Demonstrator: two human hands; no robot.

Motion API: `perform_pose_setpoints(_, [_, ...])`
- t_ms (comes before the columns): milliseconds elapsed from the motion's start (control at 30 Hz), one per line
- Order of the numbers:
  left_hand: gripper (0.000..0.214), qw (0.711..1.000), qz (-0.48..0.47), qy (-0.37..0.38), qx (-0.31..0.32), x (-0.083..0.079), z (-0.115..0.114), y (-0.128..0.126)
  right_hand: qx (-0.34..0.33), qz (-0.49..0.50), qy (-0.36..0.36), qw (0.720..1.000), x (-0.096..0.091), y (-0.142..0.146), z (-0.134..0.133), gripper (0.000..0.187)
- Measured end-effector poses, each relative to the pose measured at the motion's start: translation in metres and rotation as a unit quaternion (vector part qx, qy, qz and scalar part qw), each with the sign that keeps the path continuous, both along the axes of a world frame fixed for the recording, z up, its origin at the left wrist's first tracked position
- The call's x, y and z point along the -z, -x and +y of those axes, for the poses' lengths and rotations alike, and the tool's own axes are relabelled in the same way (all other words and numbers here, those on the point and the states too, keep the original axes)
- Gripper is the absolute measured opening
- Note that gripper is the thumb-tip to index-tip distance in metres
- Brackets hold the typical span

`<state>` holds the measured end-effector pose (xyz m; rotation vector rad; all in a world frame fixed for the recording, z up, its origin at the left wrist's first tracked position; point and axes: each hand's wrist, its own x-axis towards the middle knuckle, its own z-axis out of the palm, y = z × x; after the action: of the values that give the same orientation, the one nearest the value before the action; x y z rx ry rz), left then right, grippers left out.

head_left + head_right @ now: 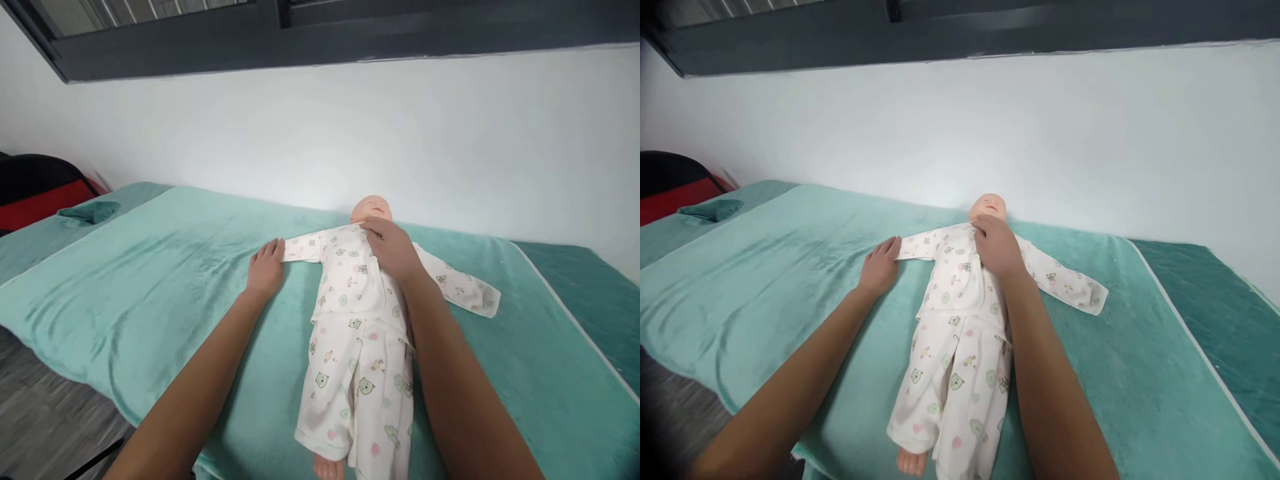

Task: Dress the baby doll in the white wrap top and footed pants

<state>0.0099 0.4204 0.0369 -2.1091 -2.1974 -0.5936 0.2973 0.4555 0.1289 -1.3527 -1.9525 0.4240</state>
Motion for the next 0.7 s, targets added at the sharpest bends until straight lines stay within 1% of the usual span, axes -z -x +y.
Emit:
perform_pose_setpoints(67, [0.064,1.000,-0.003,-0.002,-0.014,0.000,0.004,0.007,0.001,0.009,0.027,1.000,-0.003,-0.001,-0.005,0.038])
perform_pose_setpoints(133, [0.062,0.999,-0.018,-0.017,-0.046,0.000,0.005,0.011,0.009,0.017,0.043,0.999,-0.007,-0.002,-0.012,0.036])
perform_pose_setpoints(233, [0.062,0.997,-0.030,-0.023,-0.072,0.001,0.005,0.016,0.021,0.028,0.059,0.998,-0.008,-0.004,-0.022,0.036])
perform_pose_setpoints(333, [0.063,0.997,-0.033,-0.009,-0.071,0.003,0.004,0.016,0.015,0.063,0.059,0.996,0.000,-0.014,-0.027,0.042])
perform_pose_setpoints(400, [0.066,0.997,-0.036,-0.020,-0.064,0.004,0.002,0.017,0.037,0.084,0.046,0.995,0.011,-0.030,-0.027,0.046])
perform_pose_setpoints(433, [0.067,0.997,-0.040,-0.036,-0.056,0.005,0.000,0.017,0.068,0.087,0.034,0.993,0.018,-0.043,-0.026,0.048])
perform_pose_setpoints(500, [0.067,0.995,-0.056,-0.081,-0.028,0.007,-0.002,0.017,0.170,0.065,0.007,0.983,0.032,-0.074,-0.026,0.050])
perform_pose_setpoints(533, [0.065,0.992,-0.068,-0.107,-0.013,0.008,-0.002,0.018,0.239,0.047,-0.013,0.970,0.039,-0.093,-0.028,0.052])
perform_pose_setpoints(567, [0.063,0.988,-0.083,-0.132,0.000,0.009,-0.003,0.018,0.293,0.015,-0.021,0.956,0.046,-0.111,-0.031,0.055])
perform_pose_setpoints(600, [0.060,0.983,-0.099,-0.153,0.010,0.009,-0.002,0.018,0.350,-0.022,-0.025,0.936,0.052,-0.129,-0.035,0.060])
perform_pose_setpoints(633, [0.056,0.979,-0.115,-0.169,0.019,0.010,-0.002,0.018,0.387,-0.057,-0.013,0.920,0.057,-0.146,-0.041,0.065])
perform_pose_setpoints(700, [0.048,0.973,-0.142,-0.177,0.040,0.011,0.001,0.018,0.413,-0.105,0.037,0.904,0.066,-0.172,-0.055,0.073])
